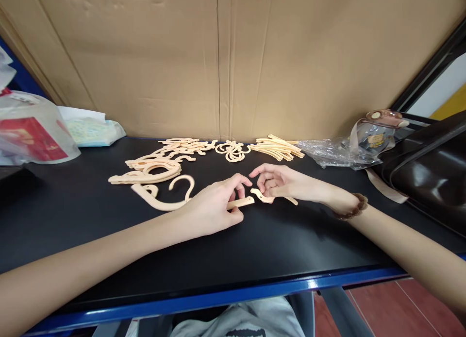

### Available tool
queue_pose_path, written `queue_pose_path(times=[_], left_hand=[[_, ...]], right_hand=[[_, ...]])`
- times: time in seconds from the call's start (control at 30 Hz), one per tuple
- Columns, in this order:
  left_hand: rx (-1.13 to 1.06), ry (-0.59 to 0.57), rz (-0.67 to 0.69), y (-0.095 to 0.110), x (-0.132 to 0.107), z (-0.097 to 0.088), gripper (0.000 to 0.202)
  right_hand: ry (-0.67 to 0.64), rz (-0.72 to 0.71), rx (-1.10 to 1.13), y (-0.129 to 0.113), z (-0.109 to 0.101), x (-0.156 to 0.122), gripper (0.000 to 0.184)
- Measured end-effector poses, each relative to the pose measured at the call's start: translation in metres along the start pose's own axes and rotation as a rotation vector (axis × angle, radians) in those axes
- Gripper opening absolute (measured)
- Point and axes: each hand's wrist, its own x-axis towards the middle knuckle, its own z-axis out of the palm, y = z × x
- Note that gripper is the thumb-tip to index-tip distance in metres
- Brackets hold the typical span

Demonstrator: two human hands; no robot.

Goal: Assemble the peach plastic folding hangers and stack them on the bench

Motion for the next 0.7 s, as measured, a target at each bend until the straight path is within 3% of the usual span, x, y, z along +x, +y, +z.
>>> queue_pose_path(times=[0.2,0.43,0.7], left_hand=[[0.024,-0.016,-0.009,0.006,-0.001,-0.002,0.030],[-0.057,0.041,-0.004,0.003,0.001,0.000,0.010],[0.110,0.138,0.053,0.003,-0.001,-0.003,0.014]], right_hand=[[-0.025,-0.035,-0.056,0.001,0.004,0.001,0.012],[0.049,-0.078,-0.083,-0.001,0.009,0.000,0.029],[0.145,-0.160,0.006,0.000,0.014,0.001,0.021]])
